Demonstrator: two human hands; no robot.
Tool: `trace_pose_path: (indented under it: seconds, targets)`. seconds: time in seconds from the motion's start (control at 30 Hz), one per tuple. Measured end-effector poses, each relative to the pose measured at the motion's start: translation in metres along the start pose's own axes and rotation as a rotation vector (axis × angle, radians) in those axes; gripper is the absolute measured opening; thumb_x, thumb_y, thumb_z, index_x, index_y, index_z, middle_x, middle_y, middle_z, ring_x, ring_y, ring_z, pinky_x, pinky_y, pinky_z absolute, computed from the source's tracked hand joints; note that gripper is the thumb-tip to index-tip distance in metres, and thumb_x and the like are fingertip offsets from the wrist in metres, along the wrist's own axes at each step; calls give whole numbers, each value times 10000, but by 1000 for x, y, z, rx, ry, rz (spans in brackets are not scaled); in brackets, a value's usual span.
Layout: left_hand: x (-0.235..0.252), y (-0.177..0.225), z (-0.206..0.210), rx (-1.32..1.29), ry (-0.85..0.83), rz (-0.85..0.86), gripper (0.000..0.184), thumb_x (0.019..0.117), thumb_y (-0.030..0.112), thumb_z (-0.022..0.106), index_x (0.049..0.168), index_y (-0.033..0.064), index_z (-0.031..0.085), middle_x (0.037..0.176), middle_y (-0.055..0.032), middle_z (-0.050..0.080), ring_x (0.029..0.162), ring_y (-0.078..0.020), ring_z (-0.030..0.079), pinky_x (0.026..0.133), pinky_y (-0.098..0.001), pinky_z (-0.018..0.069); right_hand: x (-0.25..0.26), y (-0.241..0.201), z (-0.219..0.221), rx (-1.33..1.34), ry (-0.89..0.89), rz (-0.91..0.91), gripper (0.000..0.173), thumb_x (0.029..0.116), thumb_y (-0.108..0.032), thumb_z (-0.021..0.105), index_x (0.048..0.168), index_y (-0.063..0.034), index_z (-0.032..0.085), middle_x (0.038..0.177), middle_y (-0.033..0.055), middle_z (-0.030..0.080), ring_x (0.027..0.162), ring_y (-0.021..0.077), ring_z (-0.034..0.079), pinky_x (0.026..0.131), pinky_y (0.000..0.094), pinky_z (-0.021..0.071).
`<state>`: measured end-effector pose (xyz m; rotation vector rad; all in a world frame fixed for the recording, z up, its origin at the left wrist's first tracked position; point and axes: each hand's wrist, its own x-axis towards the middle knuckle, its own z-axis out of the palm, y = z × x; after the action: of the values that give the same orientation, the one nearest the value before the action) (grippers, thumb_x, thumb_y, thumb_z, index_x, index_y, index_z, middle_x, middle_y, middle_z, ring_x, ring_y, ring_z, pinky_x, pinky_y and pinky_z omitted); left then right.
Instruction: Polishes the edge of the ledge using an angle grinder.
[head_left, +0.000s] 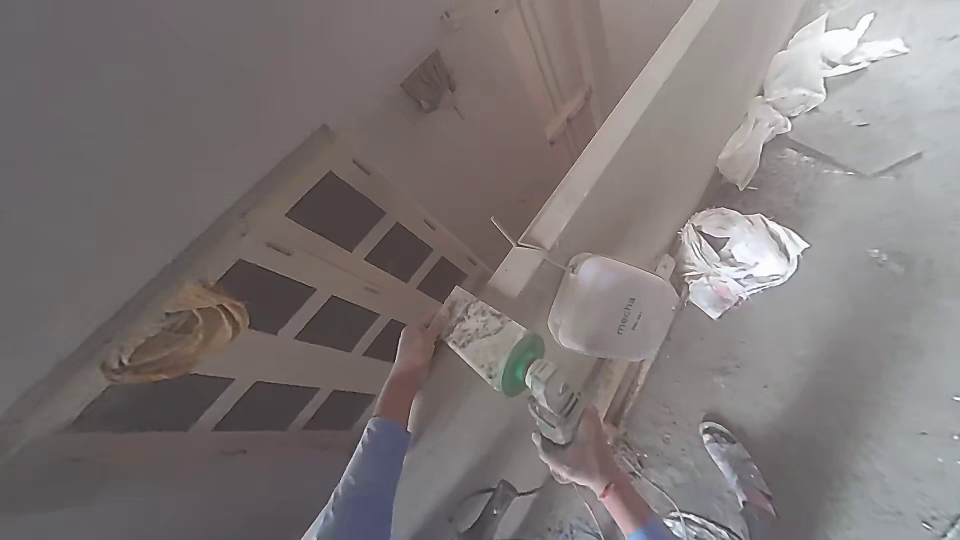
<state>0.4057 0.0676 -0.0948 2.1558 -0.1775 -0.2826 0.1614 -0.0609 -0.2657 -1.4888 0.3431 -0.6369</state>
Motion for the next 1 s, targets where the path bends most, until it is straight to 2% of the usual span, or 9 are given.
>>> trace_pose_path:
  seconds: [0.07,0.13,0.3,0.43,0.5,0.67,0.83,0.9,1.0]
  targets:
    - [1,-2,1,-13,-4,11,294,1056,239,561,1188,4,679,1032,-86,737,933,-133,706,871,-347,589,-3,8,5,28,-36,-74,613,642,-409,893,1097,-48,694,941,1,767,881,23,728,814,282,634]
    - [1,-3,0,-18,-5,22,275,1057,224,557,1160,-4,670,1002,-79,730,906,-126,700,853,-339,586,-6,12,11,8,-47,-116,633,634,-412,890,1113,-47,694,951,14,766,892,36,729,813,296,632]
    - [0,-1,1,-53,-16,34,266,1064,217,542,1129,-6,671,970,-79,738,879,-138,713,834,-349,600,1,18,19,117,36,-18,659,636,-406,890,1102,11,679,945,28,766,875,33,730,831,272,625]
    - [-6,4,5,-17,9,-15,267,1067,218,532,1169,10,665,1017,-78,726,918,-124,699,850,-335,588,-7,26,25,179,3,-112,605,659,-369,889,1093,0,687,949,26,770,887,31,733,830,263,630]
    - [-4,2,3,-2,24,-13,241,1065,195,530,1127,0,657,969,-74,717,878,-118,694,819,-329,589,-9,26,30,198,-3,-135,599,662,-350,896,1105,-7,682,965,24,771,904,34,734,844,267,634]
    - [-3,0,3,-40,4,2,253,1062,214,549,1099,-4,672,935,-77,729,850,-132,707,806,-342,600,2,22,32,161,89,-38,633,636,-390,881,1065,31,682,914,38,764,850,28,728,811,250,620]
    - [-3,0,1,-31,-7,25,249,1061,220,549,1061,3,673,918,-63,725,847,-122,699,810,-334,593,-6,25,27,165,33,-173,620,656,-369,897,1095,7,670,965,25,767,908,14,726,852,240,621]
    - [-4,2,1,-22,-8,17,267,1065,225,543,1076,-4,678,924,-70,726,849,-126,699,811,-339,592,-6,27,29,181,42,-167,591,662,-375,890,1070,1,686,939,26,769,878,24,732,827,251,629]
    - [-5,3,2,-41,-7,9,268,1066,220,540,1097,-7,679,944,-76,735,859,-130,707,816,-341,597,0,26,28,182,72,-90,657,643,-399,877,1083,41,665,921,47,762,852,36,729,814,257,623]
